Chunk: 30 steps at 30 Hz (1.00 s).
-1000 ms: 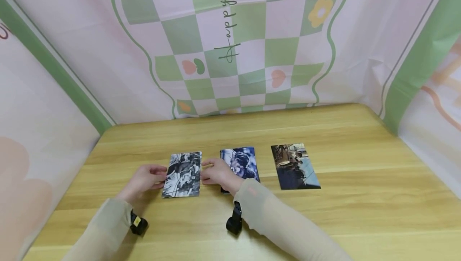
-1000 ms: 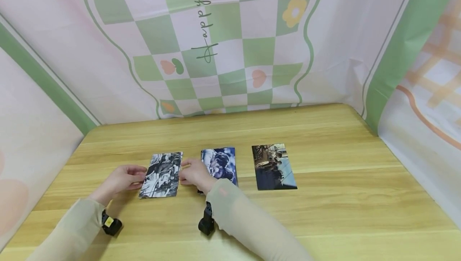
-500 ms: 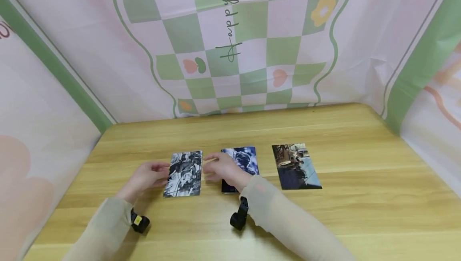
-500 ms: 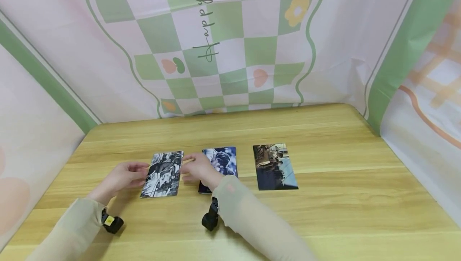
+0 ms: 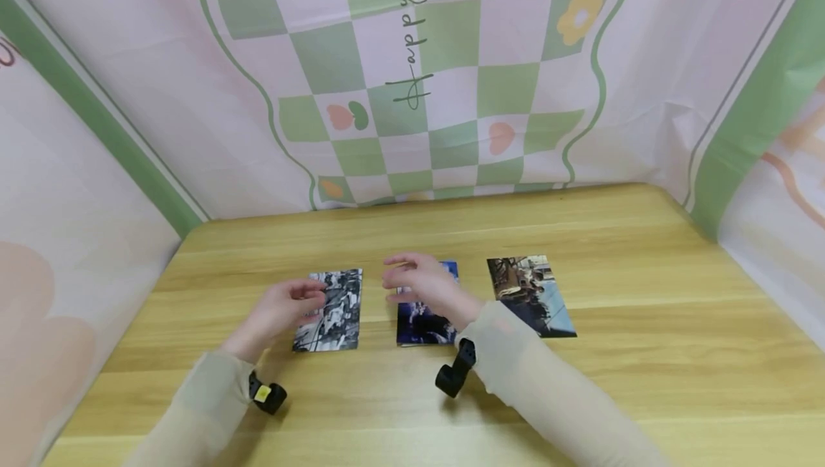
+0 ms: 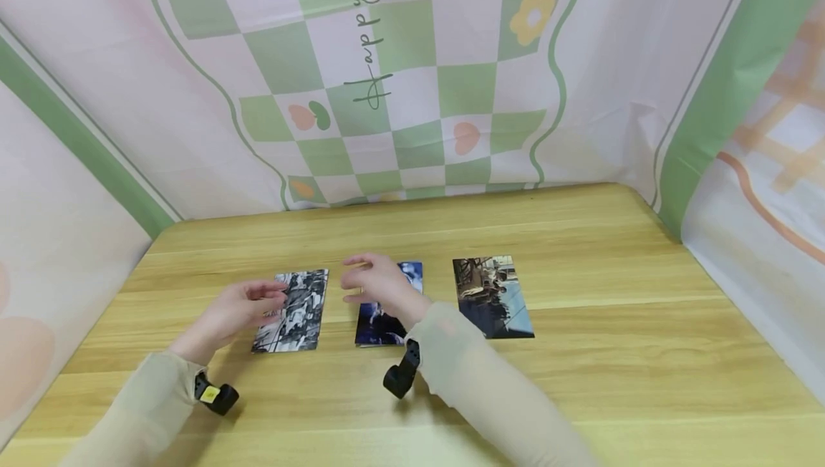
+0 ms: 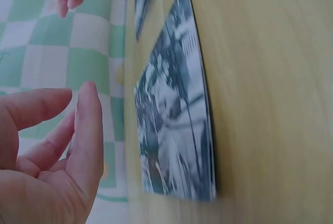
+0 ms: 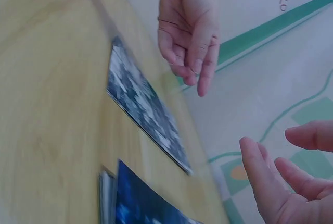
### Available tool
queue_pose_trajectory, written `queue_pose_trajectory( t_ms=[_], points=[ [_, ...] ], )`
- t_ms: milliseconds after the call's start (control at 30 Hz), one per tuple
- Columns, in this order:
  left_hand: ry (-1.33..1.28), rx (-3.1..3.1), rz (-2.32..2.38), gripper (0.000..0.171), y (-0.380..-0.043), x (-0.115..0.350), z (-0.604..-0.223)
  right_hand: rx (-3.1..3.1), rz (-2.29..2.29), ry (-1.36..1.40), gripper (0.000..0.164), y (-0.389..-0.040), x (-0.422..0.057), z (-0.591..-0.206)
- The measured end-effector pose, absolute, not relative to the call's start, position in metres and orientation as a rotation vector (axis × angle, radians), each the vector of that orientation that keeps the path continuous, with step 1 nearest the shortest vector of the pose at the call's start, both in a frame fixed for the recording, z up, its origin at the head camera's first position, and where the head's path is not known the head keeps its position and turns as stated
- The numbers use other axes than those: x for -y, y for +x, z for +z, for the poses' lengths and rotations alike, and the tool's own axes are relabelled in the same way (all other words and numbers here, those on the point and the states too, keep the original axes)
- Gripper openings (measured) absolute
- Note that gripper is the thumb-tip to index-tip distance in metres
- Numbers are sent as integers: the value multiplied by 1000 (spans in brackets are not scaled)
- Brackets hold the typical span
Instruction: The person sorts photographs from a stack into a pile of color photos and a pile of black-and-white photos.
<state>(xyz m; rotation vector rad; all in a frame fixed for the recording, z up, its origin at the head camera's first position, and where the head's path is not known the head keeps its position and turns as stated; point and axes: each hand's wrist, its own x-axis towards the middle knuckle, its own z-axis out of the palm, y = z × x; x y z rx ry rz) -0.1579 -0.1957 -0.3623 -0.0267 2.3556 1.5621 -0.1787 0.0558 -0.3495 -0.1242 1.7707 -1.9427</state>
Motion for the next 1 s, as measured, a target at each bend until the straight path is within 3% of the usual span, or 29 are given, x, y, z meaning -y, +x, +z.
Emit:
queue_pose_trajectory(
  t_ms=[1000],
  points=[
    [122,-2134,1693,36,-169,117,-363,-1891,-1889,-158,49,-181,-143,-353]
  ],
)
